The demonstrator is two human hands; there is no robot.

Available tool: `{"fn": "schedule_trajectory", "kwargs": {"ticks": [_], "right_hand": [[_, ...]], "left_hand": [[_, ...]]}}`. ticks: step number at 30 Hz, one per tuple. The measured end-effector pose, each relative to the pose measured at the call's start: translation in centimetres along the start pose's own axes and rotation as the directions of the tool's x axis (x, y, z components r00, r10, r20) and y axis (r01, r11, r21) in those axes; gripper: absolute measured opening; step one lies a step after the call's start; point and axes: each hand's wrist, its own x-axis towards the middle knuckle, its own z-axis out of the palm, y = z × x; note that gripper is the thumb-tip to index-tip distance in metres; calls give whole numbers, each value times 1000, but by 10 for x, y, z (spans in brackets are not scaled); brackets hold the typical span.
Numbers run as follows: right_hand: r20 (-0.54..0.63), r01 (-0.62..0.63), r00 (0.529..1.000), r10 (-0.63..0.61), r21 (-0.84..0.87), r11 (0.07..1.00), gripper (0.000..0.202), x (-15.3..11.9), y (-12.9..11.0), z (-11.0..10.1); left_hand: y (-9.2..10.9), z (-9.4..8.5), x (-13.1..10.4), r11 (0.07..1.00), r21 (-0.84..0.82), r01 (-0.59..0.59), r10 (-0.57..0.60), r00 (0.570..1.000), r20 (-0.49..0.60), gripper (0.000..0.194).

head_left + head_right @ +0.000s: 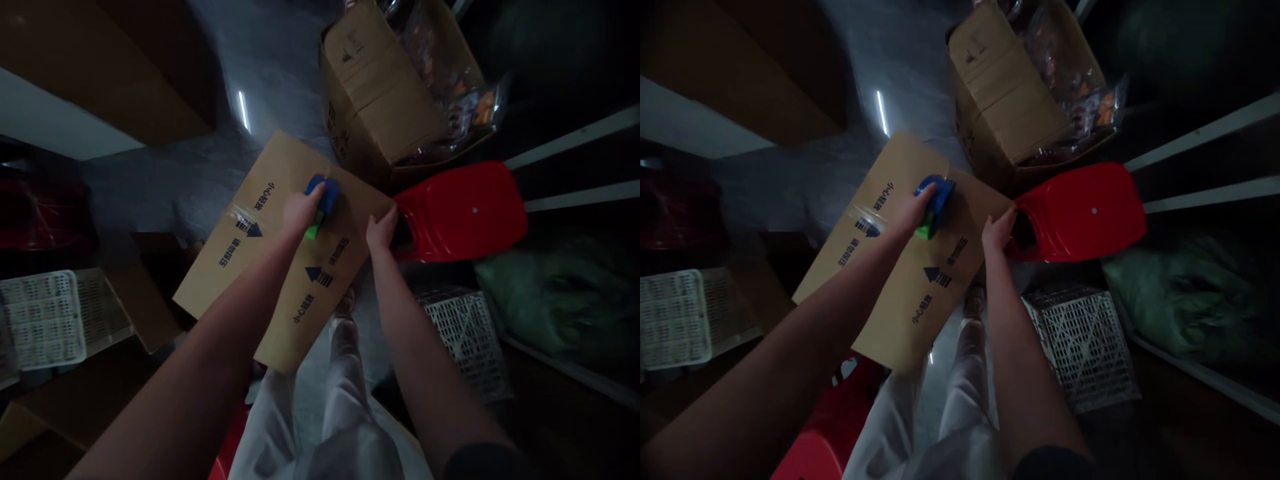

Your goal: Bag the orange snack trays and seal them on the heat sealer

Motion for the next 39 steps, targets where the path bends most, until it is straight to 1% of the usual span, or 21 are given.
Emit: {"fn": "schedule_trajectory", "kwargs": {"ticks": [1,2,5,7,8,10,12,14,15,17,18,20,21,23,25,27,30,33,37,38,39], "right_hand": [[-12,17,1000,-17,-29,999,59,-7,-9,5],[-19,20,1000,-21,-58,998,60,-23,-18,10],[-2,23,1000,-24,-164,986,60,-91,-30,30],[21,31,999,-27,-212,977,60,-124,-27,40],[24,35,999,-31,-229,973,60,-131,-24,44],[15,44,999,-42,-255,966,61,-133,-19,47],[1,59,998,-61,-274,960,60,-126,-15,48],[-24,65,997,-75,-291,954,59,-119,-14,48],[-40,64,996,-80,-301,952,58,-117,-13,49],[-69,69,993,-95,-319,945,58,-116,-12,50],[-79,73,991,-105,-327,942,58,-116,-11,51],[-93,74,989,-112,-339,938,57,-115,-9,51],[-98,70,989,-109,-342,937,57,-114,-8,51],[-103,63,989,-105,-349,935,58,-112,-6,51],[-98,70,989,-112,-358,931,58,-110,-4,50],[-92,67,990,-108,-366,928,59,-110,-5,49],[-84,53,992,-90,-372,927,59,-112,-6,49],[-71,66,993,-99,-375,925,60,-112,-7,47],[-50,88,992,-116,-381,920,61,-106,-15,37],[-38,111,990,-136,-384,917,62,-109,-20,34],[-4,165,984,-180,-384,909,63,-117,-27,32]], "left_hand": [[5,0,9,1000,-17,-13,13,1000,0,74],[9,1,14,999,-28,-26,26,1000,6,74],[8,2,15,998,-43,-46,48,998,42,75],[-3,-1,5,995,-70,-66,69,996,49,73],[-12,-5,-2,993,-89,-76,81,996,47,70],[-39,-16,-21,989,-119,-87,93,995,45,65],[-78,-32,-48,989,-131,-70,79,995,66,61],[-130,-52,-86,988,-153,-18,35,993,109,61],[-159,-62,-110,985,-172,32,-7,989,147,62],[-220,-82,-165,971,-208,121,-79,977,199,63],[-250,-91,-195,961,-215,175,-134,973,190,62],[-307,-107,-252,930,-209,302,-260,944,205,59],[-332,-114,-277,913,-210,349,-301,926,229,58],[-374,-126,-315,889,-193,415,-361,895,261,56],[-405,-134,-338,872,-193,450,-389,875,288,56],[-423,-137,-346,862,-208,462,-392,868,305,57],[-435,-131,-341,851,-249,462,-379,869,317,58],[-442,-117,-331,840,-265,473,-383,864,327,60],[-453,-96,-316,836,-304,456,-357,874,329,62],[-456,-92,-312,826,-327,459,-356,875,329,63],[-458,-89,-309,816,-346,463,-357,875,328,65]]}}
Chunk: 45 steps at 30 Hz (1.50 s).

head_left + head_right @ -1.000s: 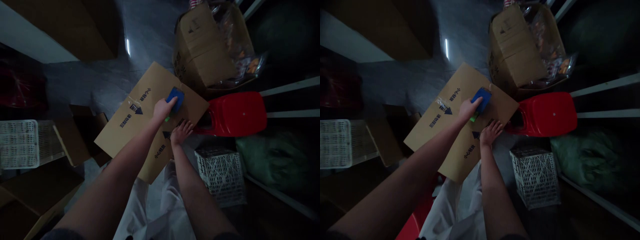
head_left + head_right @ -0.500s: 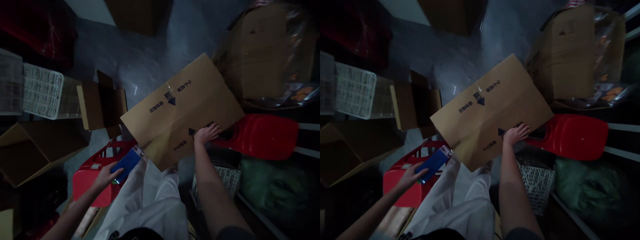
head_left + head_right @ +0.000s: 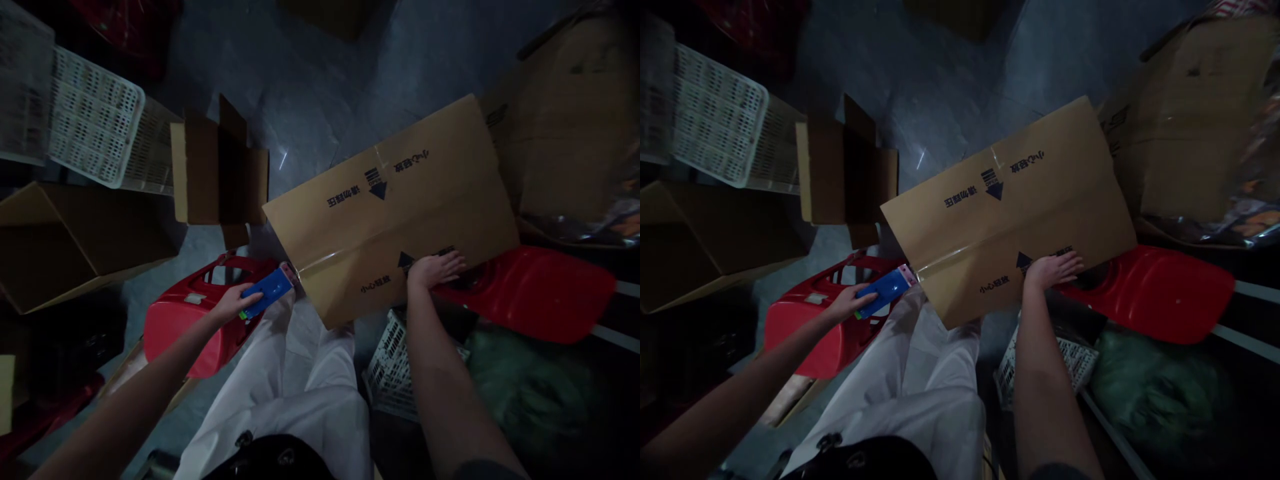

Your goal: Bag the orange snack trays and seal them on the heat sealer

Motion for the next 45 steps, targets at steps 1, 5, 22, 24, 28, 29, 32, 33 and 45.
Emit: {"fn": "schedule_trajectory", "kwargs": {"ticks": [1,5,22,24,28,29,32,33,45], "right_hand": [[30,87,996,-87,7,996,63,-12,-9,-4],[242,528,805,-542,122,840,58,-111,-60,-6],[404,738,582,-706,102,667,80,-201,-89,8],[396,753,576,-715,84,653,80,-200,-88,8],[384,776,568,-728,47,629,80,-198,-86,9],[382,778,569,-728,37,628,80,-198,-86,10],[370,781,574,-731,19,624,80,-200,-86,12],[366,782,575,-732,17,623,80,-200,-86,13],[594,892,12,-804,357,277,62,-235,-93,-24]], "left_hand": [[-1,1,4,1000,-13,0,0,1000,-5,66],[0,4,12,1000,10,-10,10,1000,-6,65],[-19,-14,1,916,395,67,-68,998,-11,66],[0,8,23,904,420,83,-76,997,-32,65],[37,47,48,902,413,130,-107,991,-78,61],[46,55,51,899,416,139,-111,990,-90,58],[69,74,58,893,426,144,-107,988,-110,52],[74,78,61,893,427,143,-104,988,-113,51],[7,76,49,909,337,244,-208,968,-141,58]]}}
